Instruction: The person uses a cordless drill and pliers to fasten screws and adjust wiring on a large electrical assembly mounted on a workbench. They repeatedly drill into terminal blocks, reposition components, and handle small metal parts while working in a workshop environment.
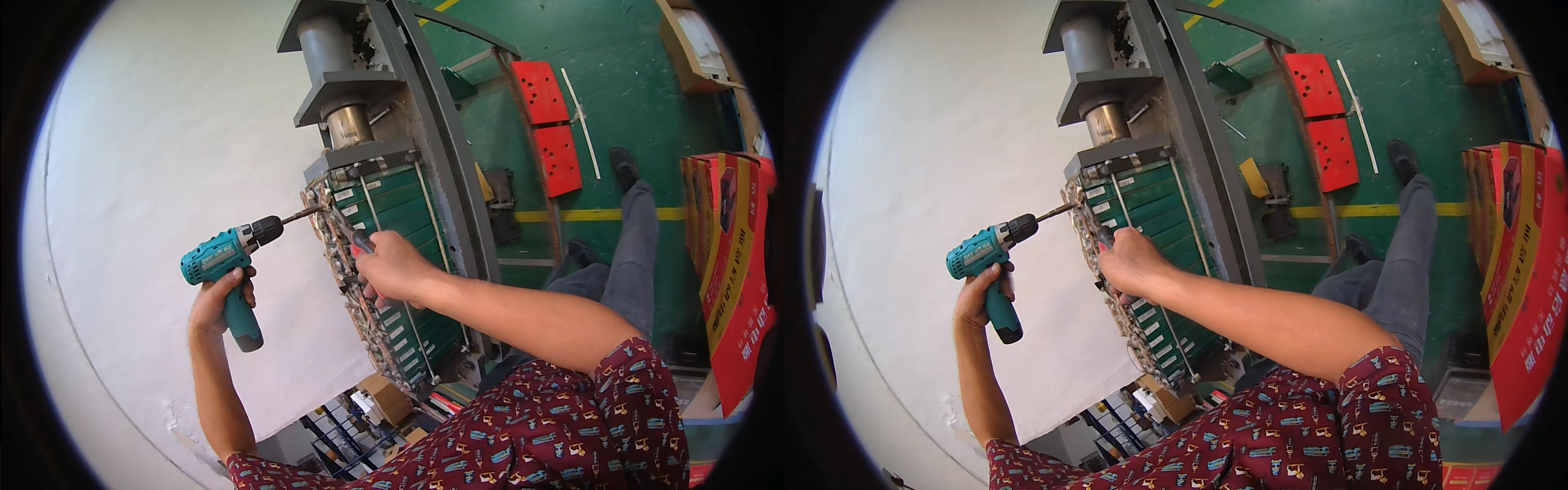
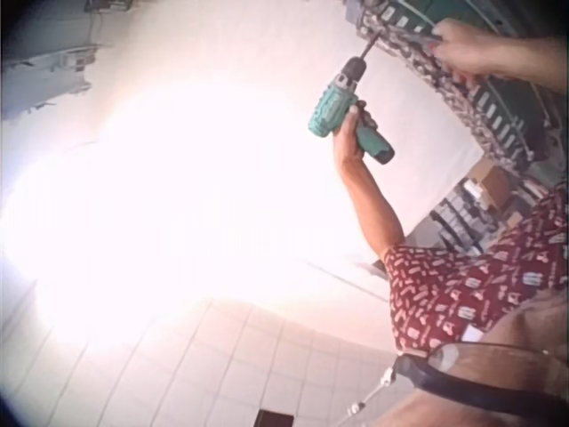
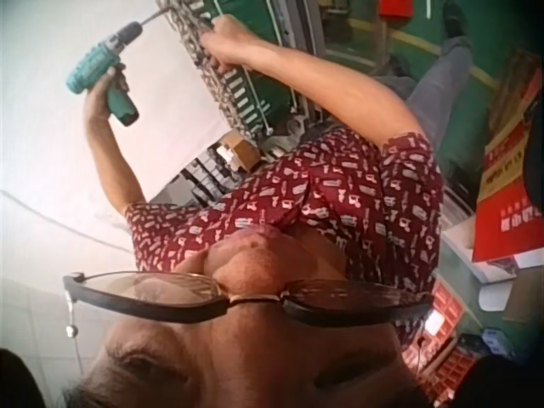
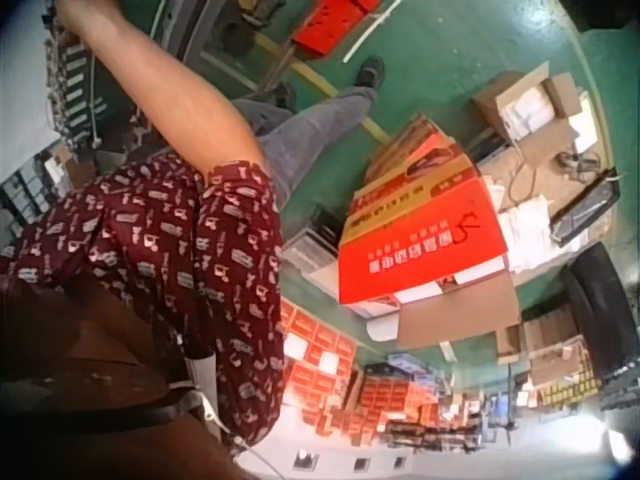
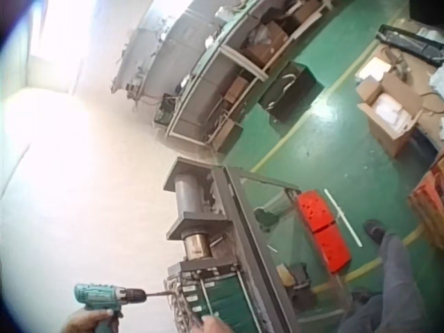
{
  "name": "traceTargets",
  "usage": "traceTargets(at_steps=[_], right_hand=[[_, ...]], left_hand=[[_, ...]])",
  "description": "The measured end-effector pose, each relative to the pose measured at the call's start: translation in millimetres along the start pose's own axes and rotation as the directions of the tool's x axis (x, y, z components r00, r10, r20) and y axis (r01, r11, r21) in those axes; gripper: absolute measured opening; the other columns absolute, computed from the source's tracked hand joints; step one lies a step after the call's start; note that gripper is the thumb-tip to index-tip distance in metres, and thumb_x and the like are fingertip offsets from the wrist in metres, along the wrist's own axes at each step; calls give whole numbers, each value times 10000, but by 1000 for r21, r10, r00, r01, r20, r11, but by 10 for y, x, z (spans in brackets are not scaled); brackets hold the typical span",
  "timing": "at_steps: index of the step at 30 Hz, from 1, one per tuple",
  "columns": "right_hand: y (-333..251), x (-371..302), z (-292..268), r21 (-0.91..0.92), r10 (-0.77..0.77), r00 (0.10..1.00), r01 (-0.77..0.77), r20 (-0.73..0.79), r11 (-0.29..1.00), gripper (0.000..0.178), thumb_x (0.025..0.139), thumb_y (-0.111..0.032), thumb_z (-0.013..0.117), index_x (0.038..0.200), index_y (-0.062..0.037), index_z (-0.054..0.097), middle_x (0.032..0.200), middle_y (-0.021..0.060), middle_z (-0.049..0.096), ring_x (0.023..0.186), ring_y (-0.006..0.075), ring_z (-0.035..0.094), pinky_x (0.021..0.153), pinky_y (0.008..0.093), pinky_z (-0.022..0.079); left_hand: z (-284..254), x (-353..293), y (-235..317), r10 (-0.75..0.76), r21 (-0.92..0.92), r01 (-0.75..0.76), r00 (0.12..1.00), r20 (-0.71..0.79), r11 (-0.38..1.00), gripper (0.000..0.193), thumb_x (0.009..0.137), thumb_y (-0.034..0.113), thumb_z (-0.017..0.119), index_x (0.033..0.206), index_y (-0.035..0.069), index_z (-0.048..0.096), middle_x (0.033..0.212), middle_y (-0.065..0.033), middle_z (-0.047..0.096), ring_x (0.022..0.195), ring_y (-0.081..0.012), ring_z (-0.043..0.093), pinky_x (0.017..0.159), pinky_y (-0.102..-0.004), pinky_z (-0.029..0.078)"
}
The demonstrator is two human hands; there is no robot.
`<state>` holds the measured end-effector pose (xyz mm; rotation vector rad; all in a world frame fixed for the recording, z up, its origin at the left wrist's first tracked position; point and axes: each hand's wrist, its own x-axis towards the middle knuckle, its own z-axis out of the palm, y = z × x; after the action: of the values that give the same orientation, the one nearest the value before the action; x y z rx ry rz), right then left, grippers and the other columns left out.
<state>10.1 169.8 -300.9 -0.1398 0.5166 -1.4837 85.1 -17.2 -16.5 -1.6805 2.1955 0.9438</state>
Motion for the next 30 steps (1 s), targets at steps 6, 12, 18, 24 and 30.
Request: traceTargets(at_steps=[6,12,18,24,30], right_hand=[[28,78,-29,-17,-16,1000,16,20,1000,209,941,-122,541,1031,65,566,880,135,615,668,198,646,511,366,573],[15,58,-65,-57,-31,999,33,38,998,189,947,-114,530,1019,58,562,870,130,611,662,193,642,503,359,566],[-5,41,1,30,9,1000,-9,13,1000,190,942,-105,532,1026,62,567,870,127,613,669,190,638,510,361,564],[-39,44,6,-23,2,1000,-1,4,1000,178,944,-101,519,1000,63,563,876,133,620,664,193,637,512,363,564],[-43,51,-14,-109,7,1000,-6,4,994,167,945,-101,514,977,57,553,845,131,620,646,193,641,515,358,562]], left_hand=[[2,1,6,5,24,-5,1000,-18,1000,457,867,217,789,1244,55,586,968,-107,699,616,-199,676,540,-340,587],[58,-16,53,9,19,-9,1000,-12,1000,451,871,219,785,1235,41,587,973,-111,700,606,-204,675,537,-337,577],[16,0,43,-9,42,9,1000,2,999,429,889,228,763,1232,36,588,977,-106,695,636,-193,676,566,-335,573],[14,-8,68,-27,44,28,1000,-10,999,420,884,223,763,1218,33,593,975,-106,696,637,-192,677,570,-332,575],[-38,38,17,-25,31,25,1000,10,999,391,875,226,775,1175,44,602,925,-97,683,632,-203,676,585,-337,579]])
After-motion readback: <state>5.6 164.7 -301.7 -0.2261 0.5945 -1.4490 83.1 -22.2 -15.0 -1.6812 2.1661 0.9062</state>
